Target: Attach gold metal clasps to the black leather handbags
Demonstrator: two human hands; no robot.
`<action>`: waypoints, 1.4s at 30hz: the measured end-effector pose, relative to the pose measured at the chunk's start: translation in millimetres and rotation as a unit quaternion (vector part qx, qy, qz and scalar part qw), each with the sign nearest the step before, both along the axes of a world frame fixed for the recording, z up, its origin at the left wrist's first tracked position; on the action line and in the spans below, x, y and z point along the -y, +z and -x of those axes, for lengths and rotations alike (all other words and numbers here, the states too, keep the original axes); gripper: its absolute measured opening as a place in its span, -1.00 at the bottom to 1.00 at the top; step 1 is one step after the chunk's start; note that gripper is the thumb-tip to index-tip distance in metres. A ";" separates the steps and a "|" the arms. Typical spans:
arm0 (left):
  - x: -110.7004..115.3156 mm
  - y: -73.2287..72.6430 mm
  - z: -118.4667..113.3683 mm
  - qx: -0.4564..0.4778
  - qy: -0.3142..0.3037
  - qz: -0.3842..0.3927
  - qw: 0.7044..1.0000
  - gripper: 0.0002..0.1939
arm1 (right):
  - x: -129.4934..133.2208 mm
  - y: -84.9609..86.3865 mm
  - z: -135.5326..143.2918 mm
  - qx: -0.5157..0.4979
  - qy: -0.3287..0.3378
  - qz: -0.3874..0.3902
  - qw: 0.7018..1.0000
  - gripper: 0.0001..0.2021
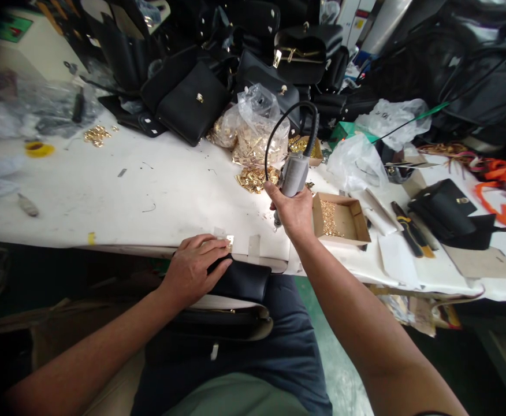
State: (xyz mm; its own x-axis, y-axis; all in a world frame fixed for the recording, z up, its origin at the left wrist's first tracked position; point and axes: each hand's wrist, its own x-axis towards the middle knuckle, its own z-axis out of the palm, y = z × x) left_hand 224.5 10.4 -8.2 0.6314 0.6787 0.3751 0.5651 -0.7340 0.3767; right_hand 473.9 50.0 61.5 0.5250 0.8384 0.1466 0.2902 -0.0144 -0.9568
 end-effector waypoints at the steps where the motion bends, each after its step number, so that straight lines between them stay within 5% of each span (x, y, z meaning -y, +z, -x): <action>1: -0.1 -0.2 -0.2 0.000 0.001 0.001 1.000 -0.84 | -0.3 -1.0 -0.2 -0.005 0.001 -0.012 1.000 -0.62; 7: 2.2 1.8 -2.0 0.012 0.011 0.024 1.000 -0.78 | 0.1 3.7 16.3 -0.133 0.002 -0.104 0.986 -0.64; 15: 6.8 5.9 -2.5 0.015 0.017 0.046 0.999 -0.57 | 16.3 13.3 68.8 -0.323 0.015 -0.118 0.939 -0.66; 42: 5.8 2.5 -0.6 -0.019 0.013 0.035 0.999 -0.72 | 21.3 6.8 90.0 -0.311 0.019 -0.071 0.948 -0.62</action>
State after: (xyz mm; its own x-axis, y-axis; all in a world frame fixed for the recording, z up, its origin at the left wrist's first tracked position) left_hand 225.1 4.6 -5.8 0.6266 0.7183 0.3024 0.5977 -0.6919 0.4049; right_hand 384.0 28.8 68.3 0.5176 0.8529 -0.0677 -0.3319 0.1272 -0.9347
